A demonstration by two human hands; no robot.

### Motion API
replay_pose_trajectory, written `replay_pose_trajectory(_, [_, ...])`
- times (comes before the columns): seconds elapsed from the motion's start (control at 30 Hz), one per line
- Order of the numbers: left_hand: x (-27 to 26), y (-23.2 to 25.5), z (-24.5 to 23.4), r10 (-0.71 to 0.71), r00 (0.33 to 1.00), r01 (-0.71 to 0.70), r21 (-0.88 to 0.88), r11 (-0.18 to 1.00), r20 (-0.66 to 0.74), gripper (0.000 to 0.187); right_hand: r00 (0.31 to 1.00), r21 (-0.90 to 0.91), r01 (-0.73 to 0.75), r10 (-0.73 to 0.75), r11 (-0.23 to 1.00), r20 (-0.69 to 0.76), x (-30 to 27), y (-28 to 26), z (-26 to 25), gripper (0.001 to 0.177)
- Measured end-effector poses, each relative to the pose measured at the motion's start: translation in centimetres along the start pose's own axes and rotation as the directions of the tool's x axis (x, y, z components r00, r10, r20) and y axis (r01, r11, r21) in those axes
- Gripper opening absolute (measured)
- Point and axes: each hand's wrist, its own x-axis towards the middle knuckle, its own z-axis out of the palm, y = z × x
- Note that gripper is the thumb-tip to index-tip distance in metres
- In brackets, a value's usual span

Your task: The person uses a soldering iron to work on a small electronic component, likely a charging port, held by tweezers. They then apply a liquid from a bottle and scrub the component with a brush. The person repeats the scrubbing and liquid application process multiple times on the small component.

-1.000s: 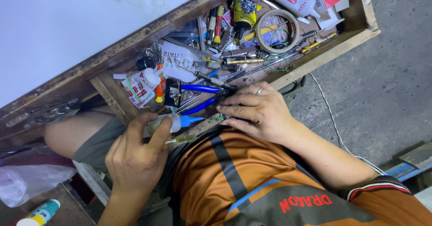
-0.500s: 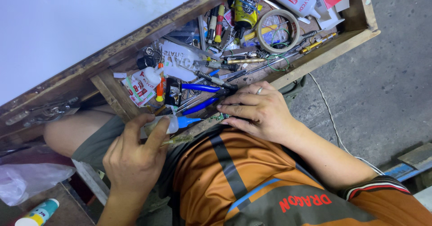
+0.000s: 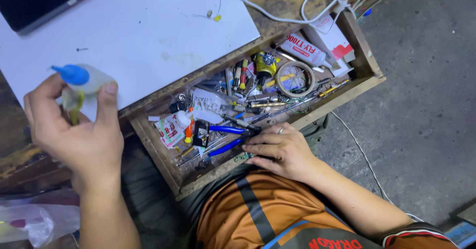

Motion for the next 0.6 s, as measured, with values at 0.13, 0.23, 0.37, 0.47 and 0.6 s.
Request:
replay_pose_trajectory(0.13, [1.1, -0.4, 1.3, -0.316, 0.949, 0.306, -0.240, 0.921, -0.003, 0.038, 1.000, -0.001, 0.011, -0.011, 1.000, -0.009, 0.0, 0.1, 0.1, 0.028])
replay_pose_trajectory(0.23, [1.5, 0.0, 0.9, -0.451, 0.891, 0.450, -0.217, 0.866, 0.049, 0.043, 1.000, 0.000, 0.002, -0.002, 1.000, -0.006, -0.1, 0.1, 0.1, 0.027])
replay_pose_trajectory(0.37, [0.8, 0.7, -0.1, -0.060, 0.998, 0.060, 0.069, 0.996, 0.000, 0.056, 1.000, 0.013, 0.002, -0.002, 1.000, -0.006, 0.0, 0.0, 0.1, 0.027])
replay_pose_trajectory(0.47, [-1.6, 3.0, -1.3, -0.107, 0.994, 0.108, 0.186, 0.977, -0.017, 0.057, 1.000, 0.013, -0.004, 0.004, 1.000, -0.003, 0.0, 0.0, 0.1, 0.027])
replay_pose_trajectory(0.6, [-5.2, 5.8, -2.4, -0.180, 0.968, 0.164, 0.101, 0.981, 0.177, 0.026, 1.000, 0.005, 0.000, 0.000, 1.000, -0.004, 0.0, -0.1, -0.1, 0.028])
